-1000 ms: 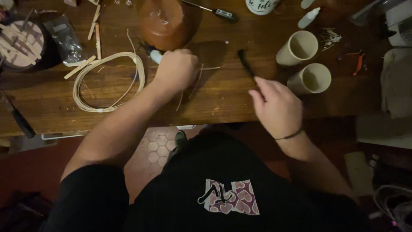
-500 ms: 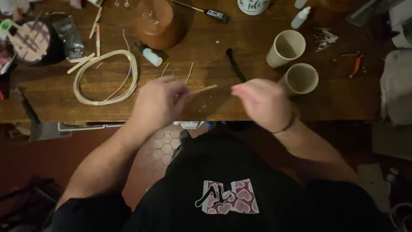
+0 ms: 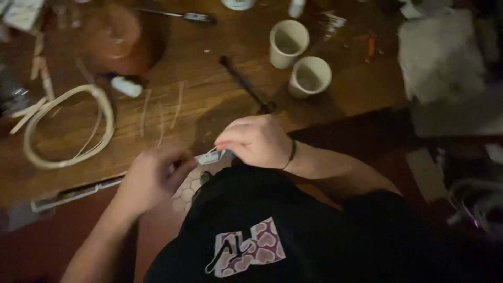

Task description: Preparing candle wicks by threading them through metal tabs and crimping them with pliers

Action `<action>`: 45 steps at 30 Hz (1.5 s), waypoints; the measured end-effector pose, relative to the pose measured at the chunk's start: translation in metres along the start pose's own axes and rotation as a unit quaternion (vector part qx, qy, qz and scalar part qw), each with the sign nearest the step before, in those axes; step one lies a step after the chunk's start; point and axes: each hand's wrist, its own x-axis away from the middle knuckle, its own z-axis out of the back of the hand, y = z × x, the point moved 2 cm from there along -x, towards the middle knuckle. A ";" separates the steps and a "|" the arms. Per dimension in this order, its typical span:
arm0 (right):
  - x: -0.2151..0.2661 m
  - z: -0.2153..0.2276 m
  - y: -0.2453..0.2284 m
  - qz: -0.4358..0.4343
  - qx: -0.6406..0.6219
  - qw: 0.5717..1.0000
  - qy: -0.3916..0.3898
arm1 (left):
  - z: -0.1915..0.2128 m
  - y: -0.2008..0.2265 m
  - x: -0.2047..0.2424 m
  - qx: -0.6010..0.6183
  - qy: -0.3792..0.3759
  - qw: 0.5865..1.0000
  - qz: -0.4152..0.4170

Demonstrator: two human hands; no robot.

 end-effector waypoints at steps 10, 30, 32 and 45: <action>0.016 -0.064 -0.045 0.075 0.063 0.995 0.017 | -0.001 -0.045 0.025 0.029 -0.071 0.993 -0.087; -0.024 -0.218 -0.147 -0.113 -0.043 0.993 -0.005 | 0.081 -0.235 0.166 0.080 0.001 0.987 -0.140; -0.020 -0.202 -0.125 -0.136 -0.007 0.991 0.006 | 0.085 -0.245 0.163 0.071 0.006 0.990 -0.120; -0.064 -0.100 0.049 -0.052 0.389 0.910 -0.133 | 0.066 -0.226 0.122 0.042 0.002 0.992 -0.116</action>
